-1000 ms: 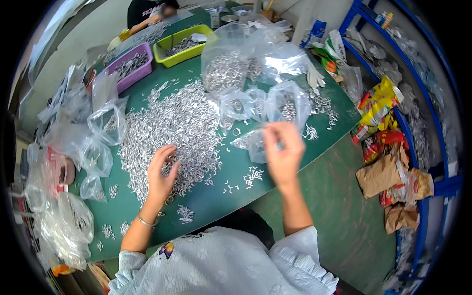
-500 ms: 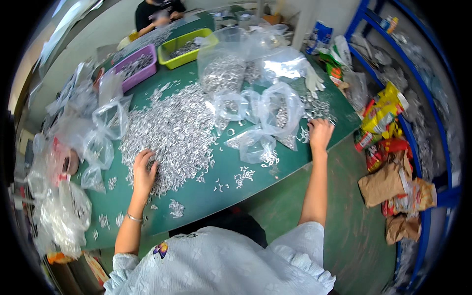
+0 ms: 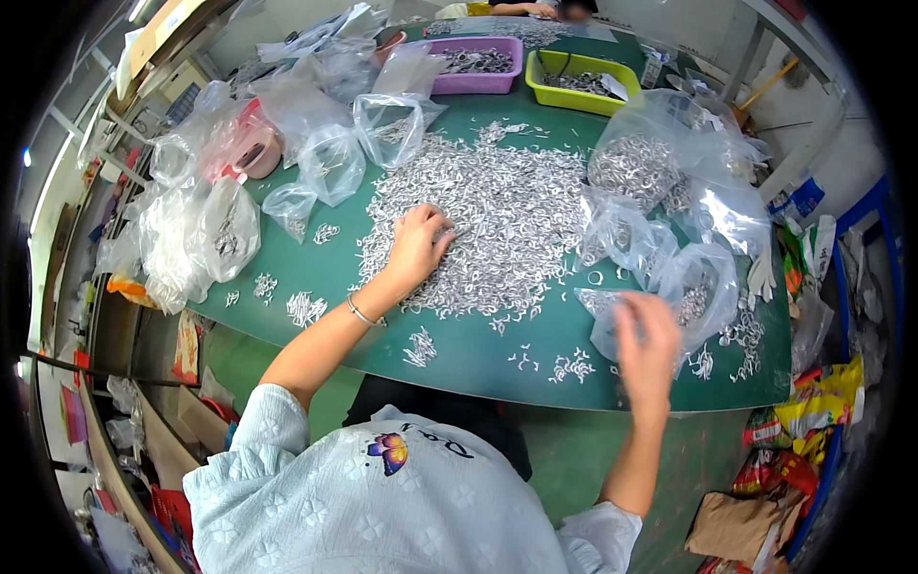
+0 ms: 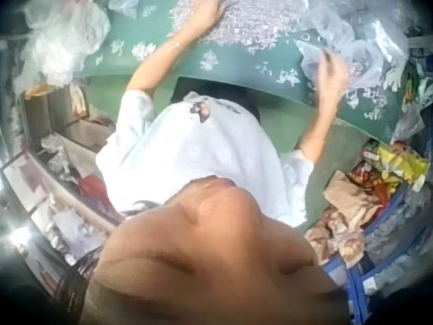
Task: The person sorts small silver metal components by hand into plastic bags on a green worktable.
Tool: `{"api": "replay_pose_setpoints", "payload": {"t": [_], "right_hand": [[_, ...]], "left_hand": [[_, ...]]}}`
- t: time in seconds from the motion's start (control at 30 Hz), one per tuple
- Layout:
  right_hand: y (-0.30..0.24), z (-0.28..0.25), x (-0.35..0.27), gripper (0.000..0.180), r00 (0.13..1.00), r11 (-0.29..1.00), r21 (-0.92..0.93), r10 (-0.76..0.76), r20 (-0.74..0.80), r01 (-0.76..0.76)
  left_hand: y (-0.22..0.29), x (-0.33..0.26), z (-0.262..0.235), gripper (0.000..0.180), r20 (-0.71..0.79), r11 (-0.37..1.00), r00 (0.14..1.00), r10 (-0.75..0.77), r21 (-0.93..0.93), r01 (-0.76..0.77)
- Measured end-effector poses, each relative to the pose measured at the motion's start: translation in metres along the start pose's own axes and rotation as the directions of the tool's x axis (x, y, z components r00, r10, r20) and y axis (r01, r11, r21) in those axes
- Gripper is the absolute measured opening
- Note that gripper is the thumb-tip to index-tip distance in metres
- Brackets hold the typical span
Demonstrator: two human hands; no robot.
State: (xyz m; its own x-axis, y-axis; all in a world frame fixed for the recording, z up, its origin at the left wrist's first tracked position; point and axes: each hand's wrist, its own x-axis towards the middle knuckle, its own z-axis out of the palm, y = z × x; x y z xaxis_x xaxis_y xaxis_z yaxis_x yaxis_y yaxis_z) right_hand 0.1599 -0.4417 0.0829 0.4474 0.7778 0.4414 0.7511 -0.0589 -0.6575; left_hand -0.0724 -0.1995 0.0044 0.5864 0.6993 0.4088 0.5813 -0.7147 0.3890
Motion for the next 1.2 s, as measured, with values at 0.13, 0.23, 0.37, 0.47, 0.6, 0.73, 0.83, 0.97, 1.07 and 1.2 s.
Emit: {"api": "replay_pose_setpoints", "payload": {"t": [0.13, 0.23, 0.37, 0.47, 0.6, 0.73, 0.83, 0.97, 1.07, 1.2], "right_hand": [[-0.019, 0.069, 0.026, 0.017, 0.892, 0.984, 0.176, -0.081, 0.444, 0.001], [-0.014, 0.127, 0.045, 0.02, 0.935, 0.987, 0.162, -0.045, 0.351, -0.013], [-0.017, 0.188, 0.064, 0.025, 0.974, 0.971, -0.144, -0.171, 0.147, 0.192], [-0.023, 0.214, 0.07, 0.03, 0.979, 0.913, -0.365, -0.134, 0.156, 0.183], [-0.026, 0.214, 0.065, 0.028, 0.971, 0.948, -0.242, -0.165, 0.175, 0.205], [-0.05, 0.202, 0.062, 0.027, 0.969, 0.972, -0.047, -0.222, 0.111, 0.228], [-0.068, 0.208, 0.057, 0.022, 0.896, 0.852, 0.469, 0.002, 0.444, -0.234], [-0.063, 0.216, 0.05, 0.017, 0.901, 0.759, 0.569, 0.054, 0.431, -0.318], [-0.061, 0.214, 0.047, 0.01, 0.853, 0.501, 0.701, 0.174, 0.493, -0.507], [-0.055, 0.208, 0.044, 0.01, 0.852, 0.44, 0.729, 0.278, 0.444, -0.524]], "left_hand": [[-0.007, 0.001, 0.0, 0.012, -0.082, 0.995, 0.996, 0.03, -0.091, -0.037], [-0.012, 0.003, -0.008, 0.011, -0.028, 0.97, 0.998, -0.064, -0.238, 0.056], [-0.012, -0.004, -0.015, 0.014, -0.116, 0.962, 0.993, 0.016, -0.271, -0.047], [-0.015, -0.009, -0.015, 0.014, -0.07, 0.875, 0.985, -0.157, -0.472, 0.105], [-0.026, -0.013, -0.015, 0.011, 0.079, 0.555, 0.932, -0.354, -0.784, 0.278], [-0.027, -0.017, -0.014, 0.011, 0.146, 0.281, 0.923, -0.356, -0.925, 0.254], [-0.018, -0.023, -0.016, 0.014, 0.204, 0.221, 0.923, -0.325, -0.933, 0.284], [-0.017, -0.026, -0.018, 0.023, 0.08, 0.526, 0.975, -0.209, -0.831, 0.181], [-0.004, -0.028, -0.018, 0.035, 0.071, 0.724, 0.989, -0.133, -0.674, 0.146], [-0.01, -0.028, -0.011, 0.035, -0.056, 0.894, 0.998, 0.012, -0.446, -0.036]]}}
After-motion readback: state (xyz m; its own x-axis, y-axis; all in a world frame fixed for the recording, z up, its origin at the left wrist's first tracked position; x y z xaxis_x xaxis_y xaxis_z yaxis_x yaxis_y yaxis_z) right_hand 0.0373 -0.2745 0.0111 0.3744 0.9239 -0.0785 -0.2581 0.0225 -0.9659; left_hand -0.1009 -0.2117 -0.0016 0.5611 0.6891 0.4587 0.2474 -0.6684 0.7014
